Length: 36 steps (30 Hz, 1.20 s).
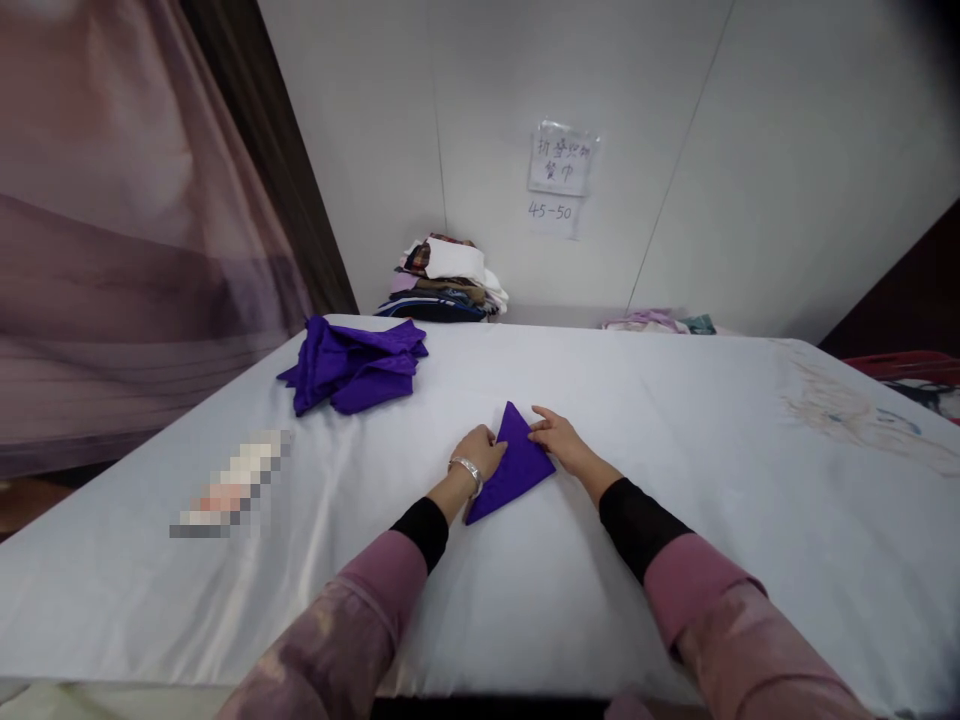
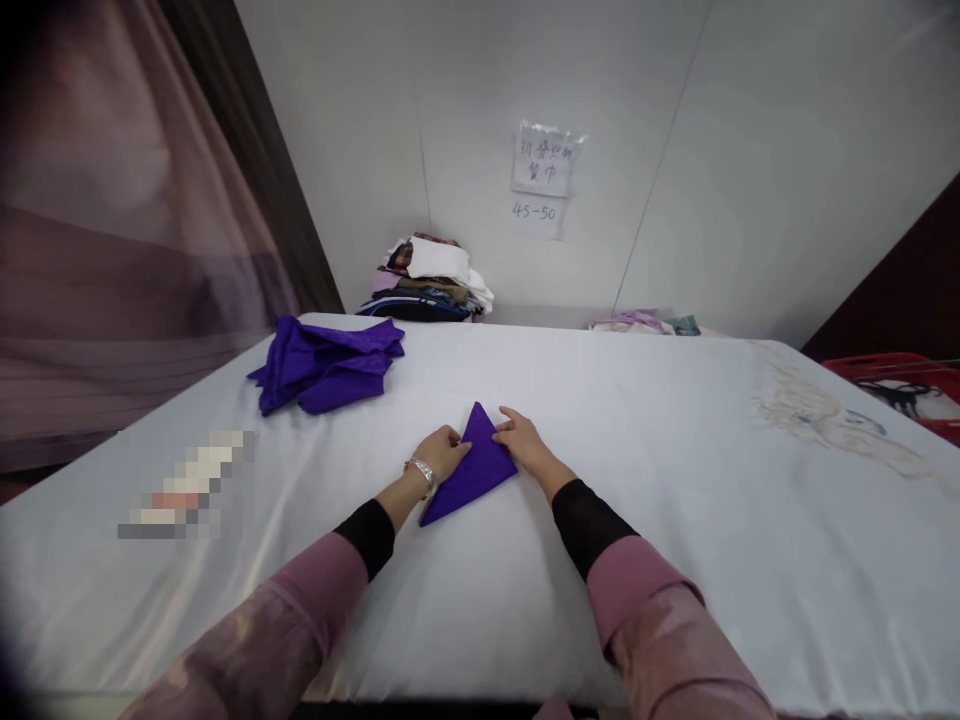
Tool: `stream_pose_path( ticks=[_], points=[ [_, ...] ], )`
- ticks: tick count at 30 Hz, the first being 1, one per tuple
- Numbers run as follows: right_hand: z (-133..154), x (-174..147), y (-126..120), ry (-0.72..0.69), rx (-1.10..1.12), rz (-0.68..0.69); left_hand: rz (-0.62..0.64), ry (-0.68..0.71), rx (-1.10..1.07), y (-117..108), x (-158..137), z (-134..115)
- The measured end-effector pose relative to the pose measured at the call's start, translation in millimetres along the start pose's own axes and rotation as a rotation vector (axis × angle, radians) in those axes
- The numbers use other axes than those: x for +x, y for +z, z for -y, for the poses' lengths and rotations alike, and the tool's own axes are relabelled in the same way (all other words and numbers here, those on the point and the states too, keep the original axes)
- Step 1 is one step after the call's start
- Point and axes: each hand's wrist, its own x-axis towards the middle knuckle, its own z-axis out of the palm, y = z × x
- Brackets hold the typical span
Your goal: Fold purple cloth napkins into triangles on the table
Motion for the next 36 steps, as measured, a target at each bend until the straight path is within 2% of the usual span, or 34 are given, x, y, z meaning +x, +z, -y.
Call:
stream_pose_path(
  ticks=[2,5,9,12,15,17,19,23,26,31,36],
  points=[
    [-3.0,4.2,-2.7,-0.022,0.108,0.029,-0.021,-0.044,-0.183,1.9,12.6,0.9],
    [-10.2,5.3,-5.8,-0.072,0.270,0.085,0.015,-0.123,-0.587,3.4,30.0,0.2],
    [-17.8,4.7,-7.9,-0.123,0.385,0.137,0.157,-0.106,-0.827,5.7,41.9,-4.0],
    [-20.1,6.1,-9.0,-0.127,0.403,0.134,0.266,-0.064,-1.143,13.5,43.9,-5.6],
    [-20.2,6.9,-8.9,-0.073,0.407,0.092,0.173,-0.040,-1.394,23.7,44.8,-5.0],
    [-18.3,6.9,-7.9,-0.022,0.383,0.065,0.095,-0.015,-1.422,28.1,45.6,-4.7],
    [-14.1,7.7,-6.5,0.017,0.333,0.053,0.075,0.003,-1.408,29.7,46.1,-4.7],
    [-1.3,16.7,-3.1,0.017,0.219,0.055,0.107,0.035,-1.410,28.9,46.2,-4.0],
    [5.3,25.8,2.4,-0.029,0.147,-0.009,0.132,0.062,-1.432,27.3,45.1,-2.7],
    [5.8,23.9,17.0,-0.312,-0.029,-0.178,0.134,0.060,-1.468,15.7,38.7,-5.8],
    [16.0,8.2,24.9,-0.617,-0.156,-0.236,0.099,0.127,-1.449,1.1,29.1,-15.3]
  ],
)
